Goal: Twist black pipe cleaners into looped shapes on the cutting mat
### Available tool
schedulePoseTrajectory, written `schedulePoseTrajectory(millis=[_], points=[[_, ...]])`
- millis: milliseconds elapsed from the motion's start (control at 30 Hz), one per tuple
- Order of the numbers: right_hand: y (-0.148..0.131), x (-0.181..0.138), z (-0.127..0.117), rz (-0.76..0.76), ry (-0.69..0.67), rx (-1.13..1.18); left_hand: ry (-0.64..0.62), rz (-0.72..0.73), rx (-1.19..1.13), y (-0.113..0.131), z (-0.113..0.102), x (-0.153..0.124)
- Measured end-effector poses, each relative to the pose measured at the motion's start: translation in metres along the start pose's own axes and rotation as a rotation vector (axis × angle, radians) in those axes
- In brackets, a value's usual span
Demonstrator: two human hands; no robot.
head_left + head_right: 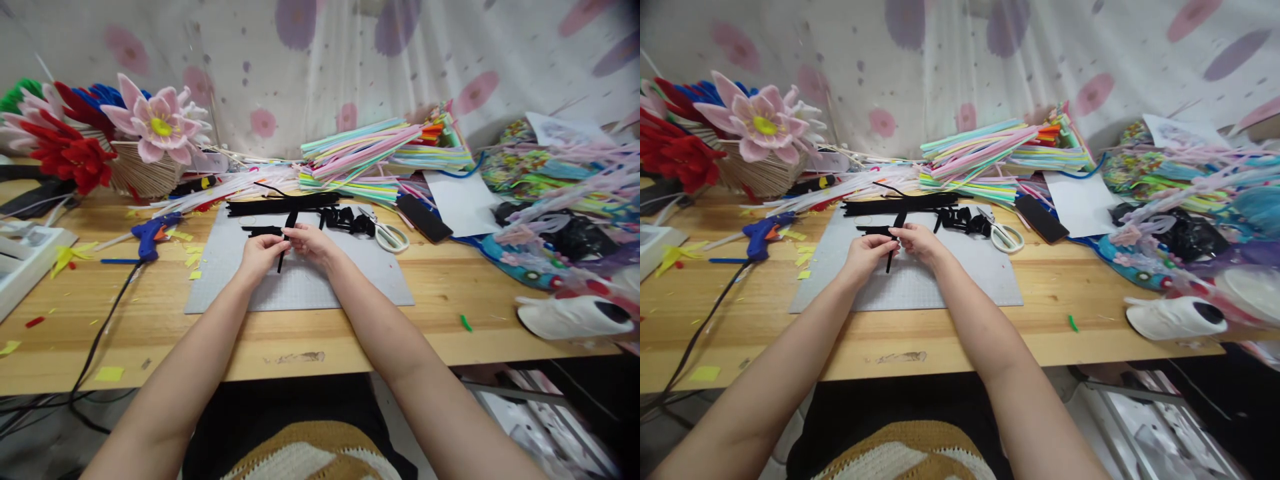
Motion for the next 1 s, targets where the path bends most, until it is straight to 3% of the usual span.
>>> schedulePoseTrajectory(millis=[233, 433, 567, 667, 800, 900, 1000], points=[[0.014, -0.004, 0.013, 0.32, -0.158, 0.156, 0.072, 0.158, -0.004, 0.003, -0.001, -0.002], [0.013, -0.005, 0.016, 0.369, -0.206, 0.216, 0.121, 0.316, 0.2, 0.01, -0.002, -0.007], [0.013, -0.002, 0.015, 0.249, -0.16, 0.202, 0.108, 0.343, 0.291, 0.013, 0.0, -0.004], [0.01, 0.002, 0.013, 0.04, -0.054, 0.165, 0.218, 0.284, 0.259, 0.01, -0.007, 0.0], [0.006, 0.005, 0.013, -0.176, 0.07, -0.013, 0.311, 0.363, 0.288, 0.014, -0.017, 0.0], [0.002, 0.006, 0.012, -0.248, 0.09, -0.165, 0.291, 0.371, 0.32, 0.014, -0.021, 0.002], [-0.004, 0.006, 0.01, -0.358, 0.093, -0.258, 0.177, 0.375, 0.284, 0.012, -0.016, 0.005]])
Point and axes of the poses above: each hand's wrist, its own x-axis towards the middle knuckle, its own z-axis out of the palm, y = z × x, the point moved 6 cm from there along x, towards the middle knuckle, and after that the axes turned 5 degrees about z, right-handed, at the moved point
